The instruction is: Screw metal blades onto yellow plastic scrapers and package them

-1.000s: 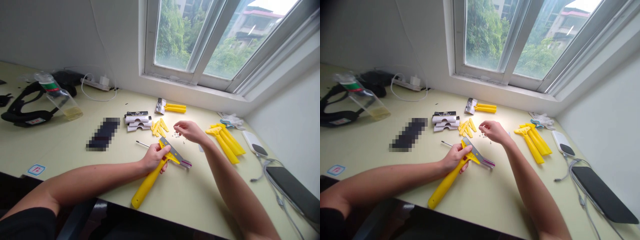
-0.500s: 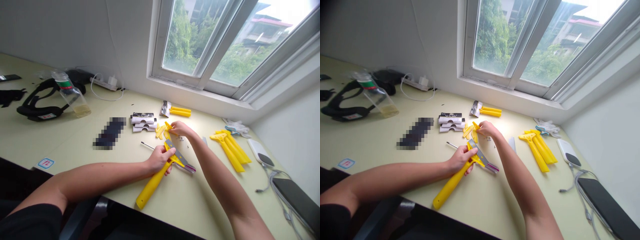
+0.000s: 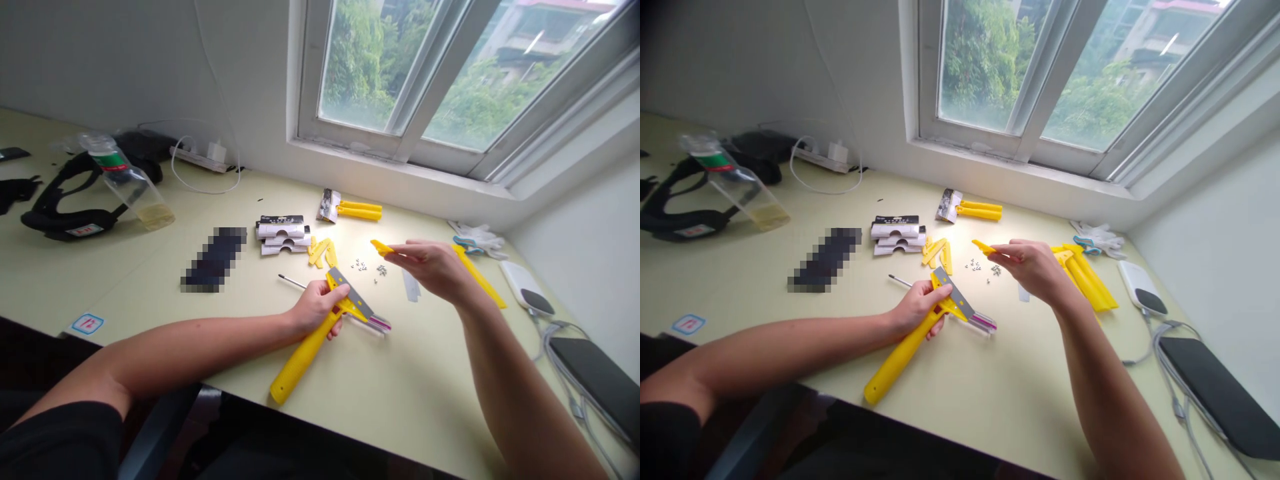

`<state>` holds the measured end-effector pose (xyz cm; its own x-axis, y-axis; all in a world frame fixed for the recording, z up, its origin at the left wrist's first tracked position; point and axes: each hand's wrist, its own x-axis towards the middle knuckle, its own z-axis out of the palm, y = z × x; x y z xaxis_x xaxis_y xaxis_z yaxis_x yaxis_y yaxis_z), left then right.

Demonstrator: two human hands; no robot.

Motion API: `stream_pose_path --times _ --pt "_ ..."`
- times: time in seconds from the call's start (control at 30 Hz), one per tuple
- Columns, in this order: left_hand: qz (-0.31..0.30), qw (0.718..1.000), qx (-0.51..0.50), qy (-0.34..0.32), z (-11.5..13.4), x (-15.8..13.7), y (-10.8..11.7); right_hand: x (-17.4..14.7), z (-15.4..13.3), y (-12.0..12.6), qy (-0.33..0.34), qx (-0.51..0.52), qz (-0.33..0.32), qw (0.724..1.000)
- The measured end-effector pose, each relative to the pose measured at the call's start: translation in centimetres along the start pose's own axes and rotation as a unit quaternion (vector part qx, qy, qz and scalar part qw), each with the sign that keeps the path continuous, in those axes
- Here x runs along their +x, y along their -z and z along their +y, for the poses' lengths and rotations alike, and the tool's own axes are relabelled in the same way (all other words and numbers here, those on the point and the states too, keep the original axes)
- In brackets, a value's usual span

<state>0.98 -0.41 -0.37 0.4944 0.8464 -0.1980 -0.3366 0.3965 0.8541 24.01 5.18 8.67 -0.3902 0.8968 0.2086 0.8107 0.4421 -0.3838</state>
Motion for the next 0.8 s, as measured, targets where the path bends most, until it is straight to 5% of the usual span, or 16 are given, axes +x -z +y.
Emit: stream_pose_path --times 0.17,0.47,0.67,0.8 --pt "0.01 0.999 0.03 0.0 -0.1 0.1 -0.1 -0.2 -0.4 1.0 0.044 -0.003 -0.012 0.999" --pt "-0.026 0.999 -0.018 -0.009 -0.4 0.2 0.3 -0.7 -2.7 -0.1 0.066 0.283 -0.132 0.948" --pt "-0.043 0.997 -0.06 0.011 -0.7 0.2 0.8 -0.7 -4.9 -1.8 -0.013 0.316 -0.151 0.937" --pt "-0.055 0.996 -0.064 -0.002 -0.9 0.4 0.9 -0.8 -5.6 -1.9 -0.03 0.251 -0.139 0.958"
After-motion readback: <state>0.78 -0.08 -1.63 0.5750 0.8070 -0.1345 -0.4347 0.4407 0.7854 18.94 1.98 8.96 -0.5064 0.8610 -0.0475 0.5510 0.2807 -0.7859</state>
